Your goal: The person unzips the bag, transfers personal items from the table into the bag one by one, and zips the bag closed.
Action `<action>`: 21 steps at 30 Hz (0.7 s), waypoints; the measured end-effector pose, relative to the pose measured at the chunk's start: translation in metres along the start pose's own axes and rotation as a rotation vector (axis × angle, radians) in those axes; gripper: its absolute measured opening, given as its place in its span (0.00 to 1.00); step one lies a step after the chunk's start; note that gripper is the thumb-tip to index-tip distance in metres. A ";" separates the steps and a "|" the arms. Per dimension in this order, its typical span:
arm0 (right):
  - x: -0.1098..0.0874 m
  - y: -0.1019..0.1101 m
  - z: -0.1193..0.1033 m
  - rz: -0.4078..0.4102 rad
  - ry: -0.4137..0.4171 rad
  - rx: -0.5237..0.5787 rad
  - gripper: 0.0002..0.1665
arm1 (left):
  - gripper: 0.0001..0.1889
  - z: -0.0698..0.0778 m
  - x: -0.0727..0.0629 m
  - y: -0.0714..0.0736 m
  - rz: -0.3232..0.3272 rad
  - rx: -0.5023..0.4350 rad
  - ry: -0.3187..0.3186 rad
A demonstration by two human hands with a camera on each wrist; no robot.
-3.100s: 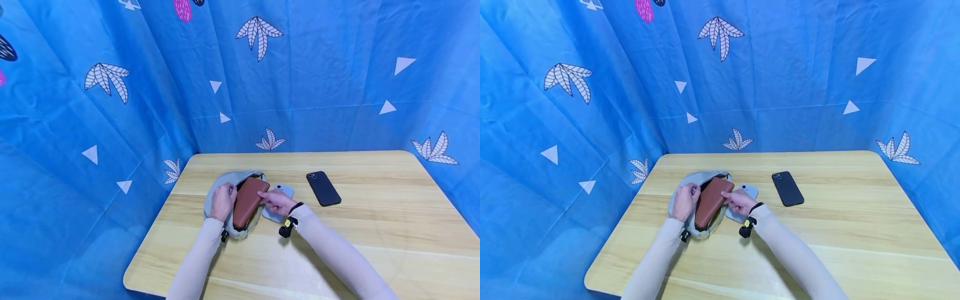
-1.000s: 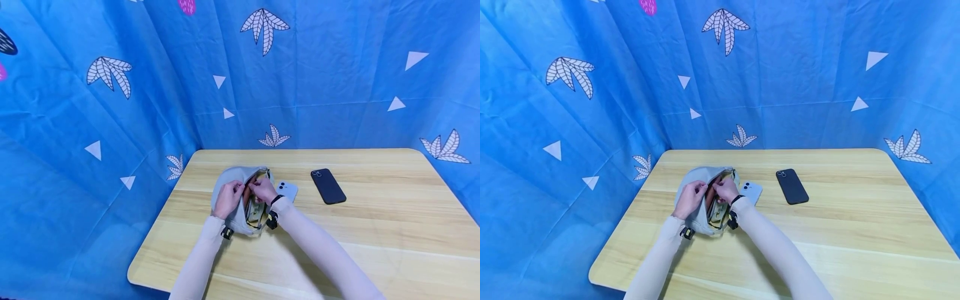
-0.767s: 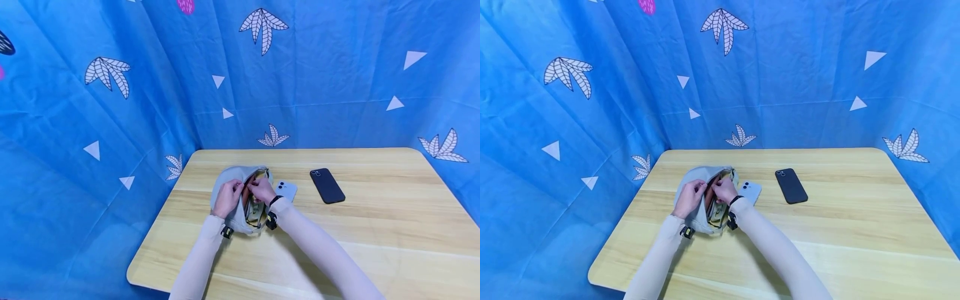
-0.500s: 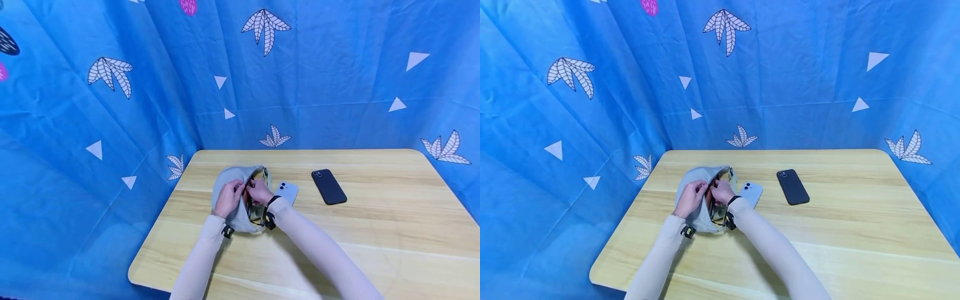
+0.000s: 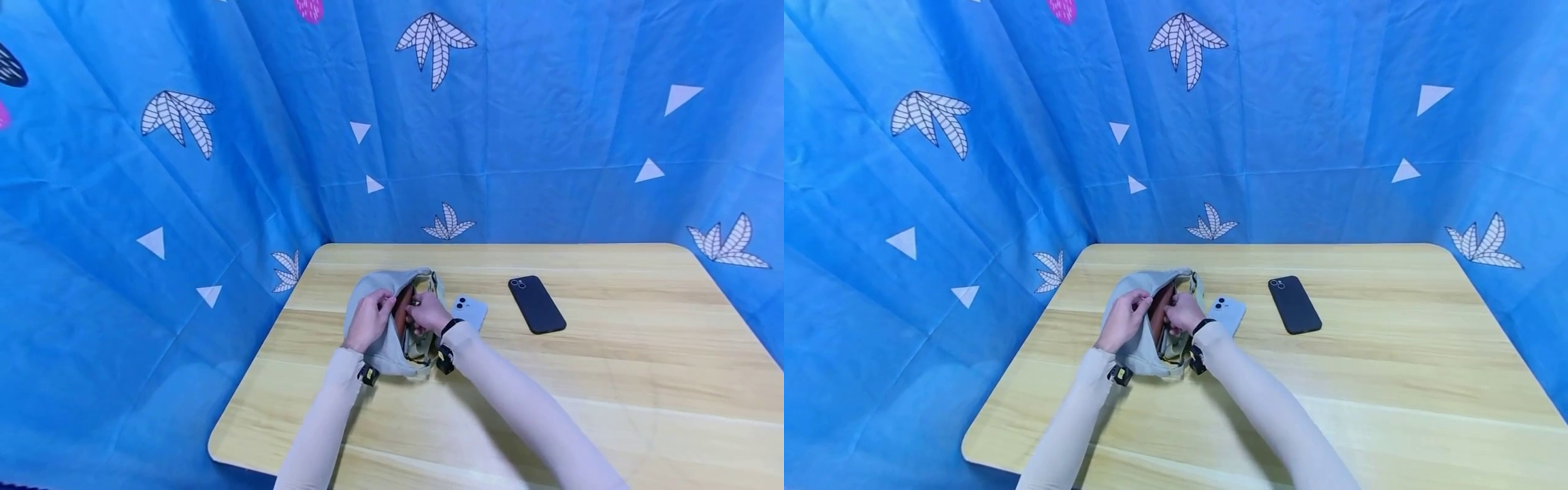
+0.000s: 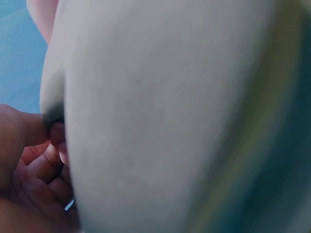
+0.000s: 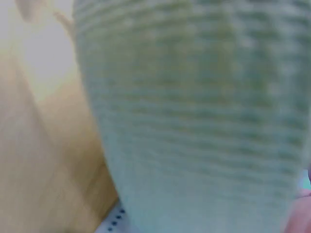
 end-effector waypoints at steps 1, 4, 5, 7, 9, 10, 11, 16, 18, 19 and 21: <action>-0.001 0.001 -0.002 -0.011 0.001 0.002 0.13 | 0.10 0.000 0.001 0.001 0.003 0.003 0.001; -0.005 0.005 -0.005 -0.038 0.001 0.009 0.13 | 0.10 0.000 0.002 0.003 -0.002 -0.001 0.003; -0.007 0.007 -0.006 -0.039 0.003 0.011 0.13 | 0.10 0.000 0.002 0.003 -0.008 0.000 0.005; -0.011 0.014 -0.007 -0.028 0.010 0.018 0.15 | 0.10 -0.001 0.002 0.004 -0.015 -0.002 0.013; -0.015 0.025 -0.009 -0.007 0.021 0.028 0.18 | 0.10 -0.002 0.002 0.004 -0.017 -0.005 0.027; -0.017 0.031 -0.010 0.006 0.024 0.037 0.19 | 0.10 -0.002 0.002 0.005 -0.017 -0.007 0.033; -0.019 0.037 -0.011 0.017 0.020 0.050 0.20 | 0.10 -0.002 0.002 0.005 -0.016 -0.011 0.037; -0.024 0.080 -0.015 0.114 0.042 0.036 0.20 | 0.10 0.000 0.000 0.006 -0.028 -0.029 0.046; -0.025 0.099 -0.016 0.167 0.079 -0.040 0.20 | 0.10 0.000 0.000 0.005 -0.033 -0.032 0.048; -0.026 0.108 -0.016 0.190 0.098 -0.082 0.20 | 0.10 -0.001 -0.001 0.004 -0.033 -0.031 0.052; -0.029 0.125 -0.018 0.221 0.123 -0.166 0.20 | 0.10 0.000 -0.001 0.004 -0.028 -0.028 0.051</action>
Point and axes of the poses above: each hand's wrist, its own x-axis towards the middle knuckle, its own y-axis out of the back of the hand, z = x × y, the point moved 5 cm from there along x, towards the middle knuckle, and after that the axes turned 9 degrees about x, right-handed, at the moved point
